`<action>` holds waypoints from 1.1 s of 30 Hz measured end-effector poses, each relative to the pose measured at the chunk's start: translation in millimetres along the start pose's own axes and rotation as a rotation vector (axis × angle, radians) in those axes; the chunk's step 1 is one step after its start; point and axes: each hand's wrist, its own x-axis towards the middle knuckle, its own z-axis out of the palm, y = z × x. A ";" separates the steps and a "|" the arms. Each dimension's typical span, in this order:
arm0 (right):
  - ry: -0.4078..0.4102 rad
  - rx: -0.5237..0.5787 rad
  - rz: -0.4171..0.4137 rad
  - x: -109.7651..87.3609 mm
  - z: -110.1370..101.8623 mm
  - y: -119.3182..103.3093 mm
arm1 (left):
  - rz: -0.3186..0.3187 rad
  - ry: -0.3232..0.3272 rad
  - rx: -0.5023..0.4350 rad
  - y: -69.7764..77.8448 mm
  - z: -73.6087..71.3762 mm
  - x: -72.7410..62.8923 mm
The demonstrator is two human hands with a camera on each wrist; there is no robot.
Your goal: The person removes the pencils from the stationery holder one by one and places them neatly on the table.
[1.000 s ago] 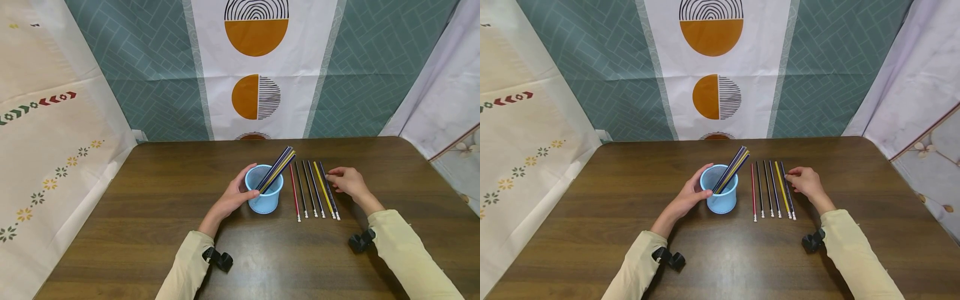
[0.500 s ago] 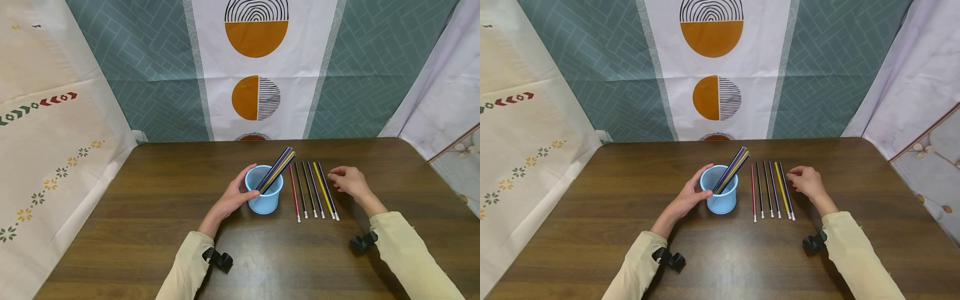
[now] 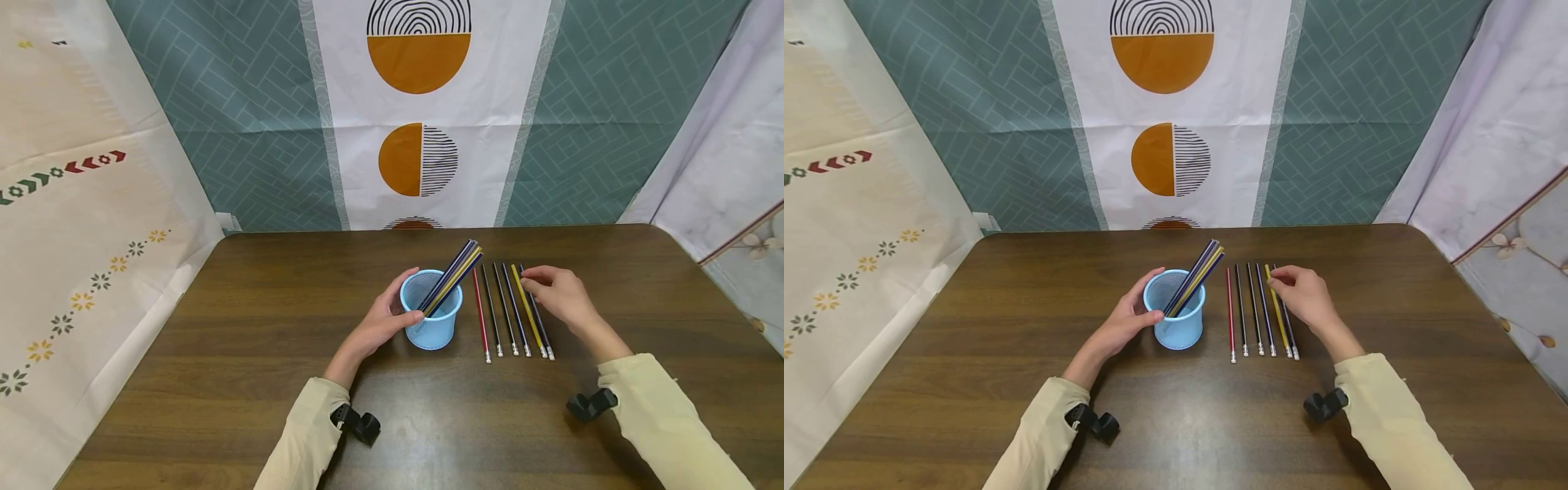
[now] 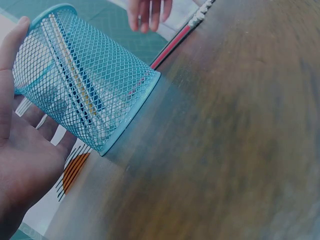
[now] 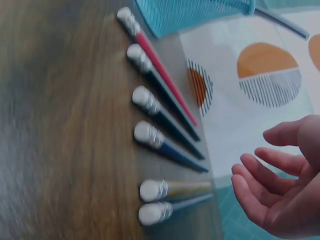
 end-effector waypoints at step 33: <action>-0.142 0.703 0.049 -2.3 51.2 -51.8 | 0.012 0.002 0.007 -2.3 -0.7 -0.7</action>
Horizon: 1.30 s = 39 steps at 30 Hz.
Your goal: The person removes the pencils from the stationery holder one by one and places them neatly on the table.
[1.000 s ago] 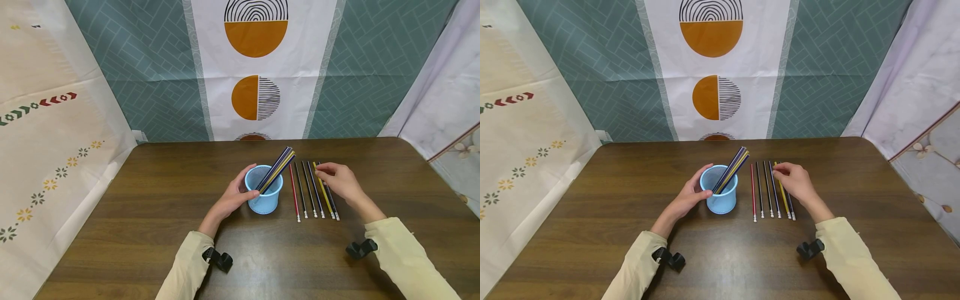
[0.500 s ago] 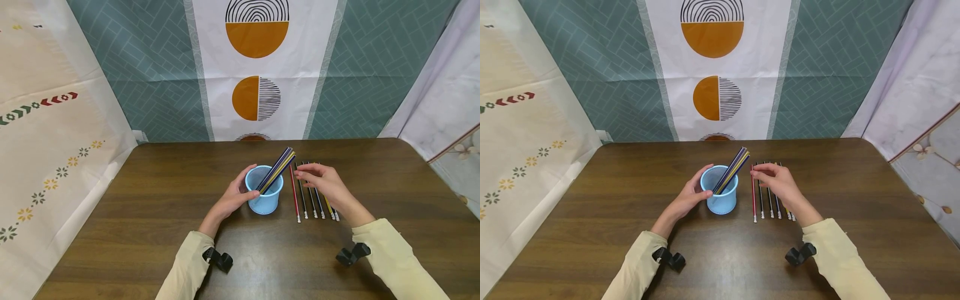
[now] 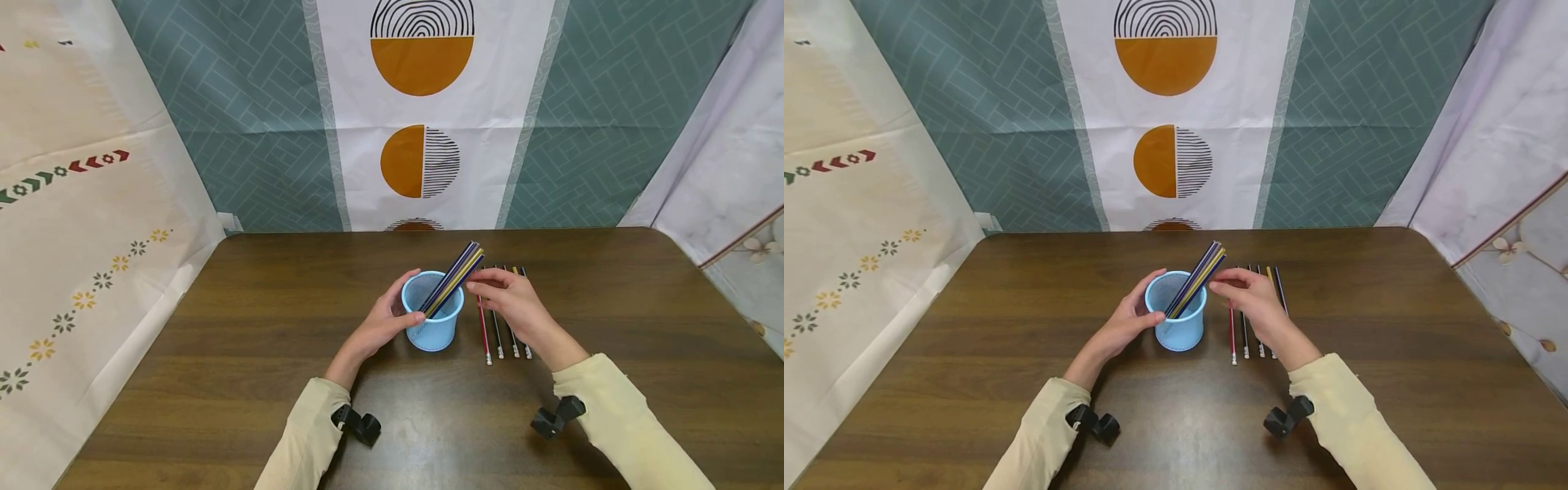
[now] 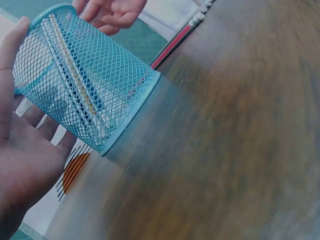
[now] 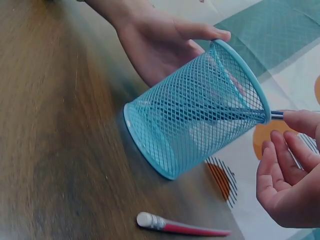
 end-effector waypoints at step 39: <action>0.141 -0.112 -0.061 2.1 17.5 -3.3 | 0.005 -0.003 -0.002 -1.9 -0.2 0.2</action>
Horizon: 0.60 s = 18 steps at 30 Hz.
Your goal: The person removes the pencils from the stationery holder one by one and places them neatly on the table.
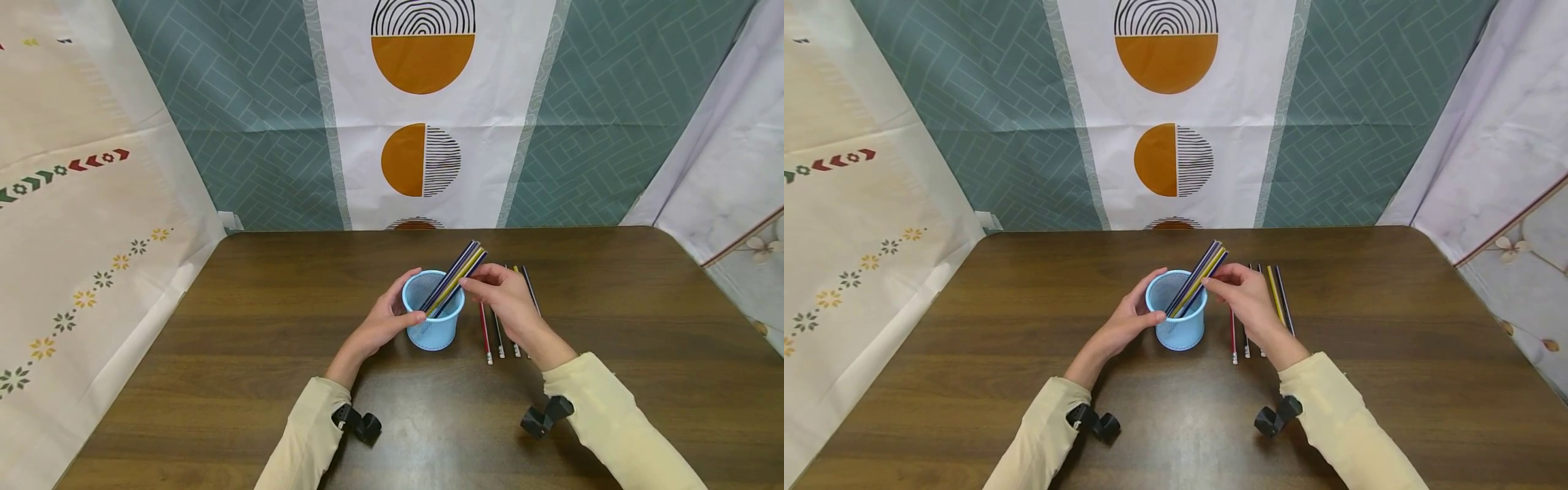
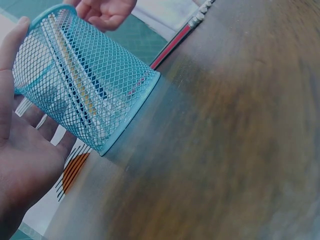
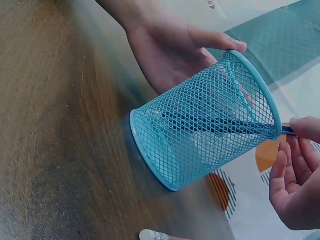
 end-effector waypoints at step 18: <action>0.043 -0.101 -0.189 -9.1 -3.8 -11.2 | -0.008 0.004 0.002 1.8 0.6 0.5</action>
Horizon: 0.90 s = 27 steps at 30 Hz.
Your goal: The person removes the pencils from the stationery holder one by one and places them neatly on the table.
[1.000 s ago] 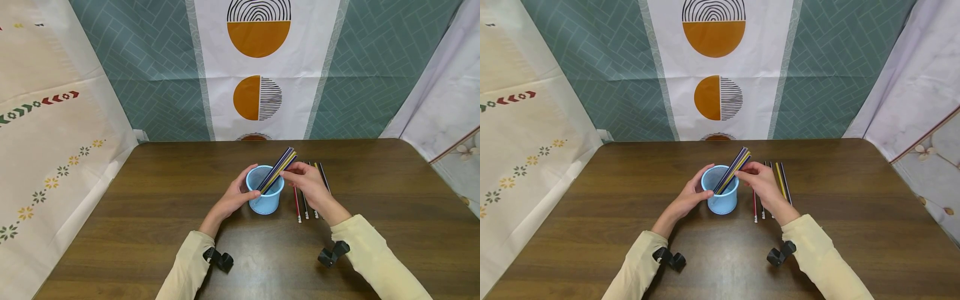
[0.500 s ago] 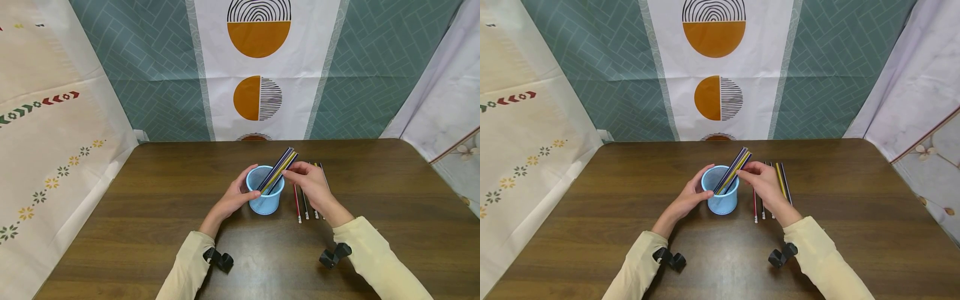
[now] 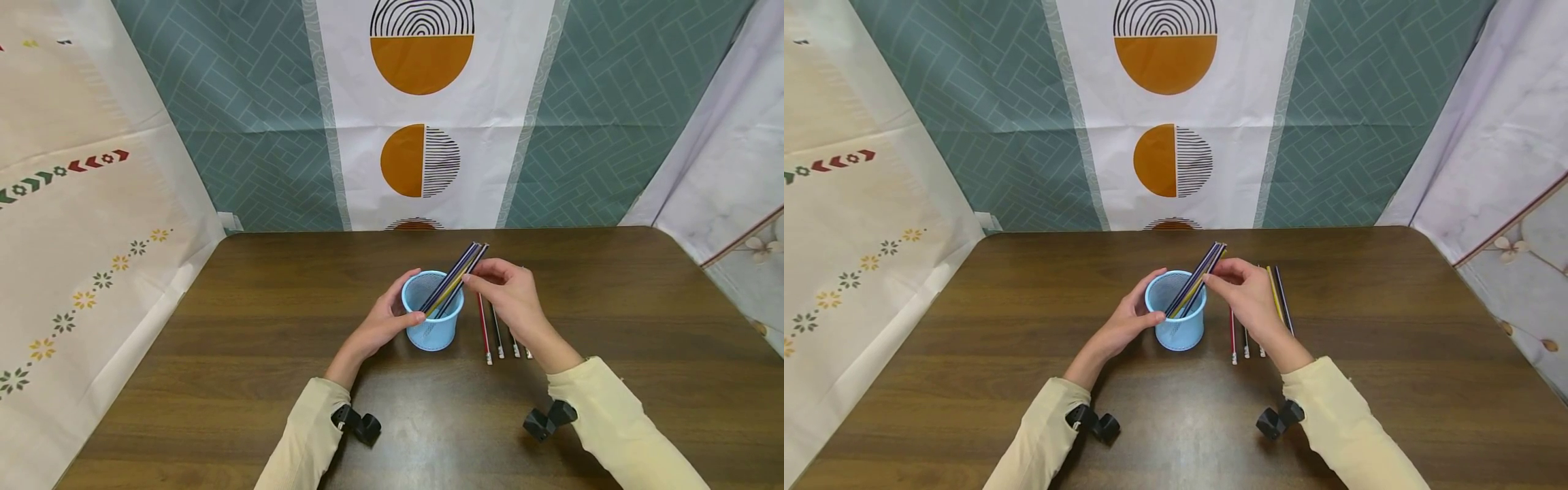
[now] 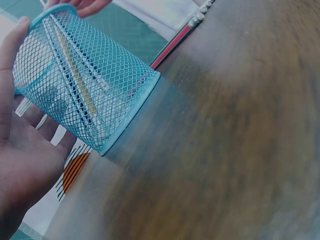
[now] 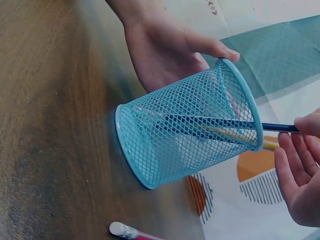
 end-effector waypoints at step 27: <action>0.044 0.131 -0.363 4.8 -15.6 -46.2 | 0.016 0.001 0.009 -2.8 -0.7 0.2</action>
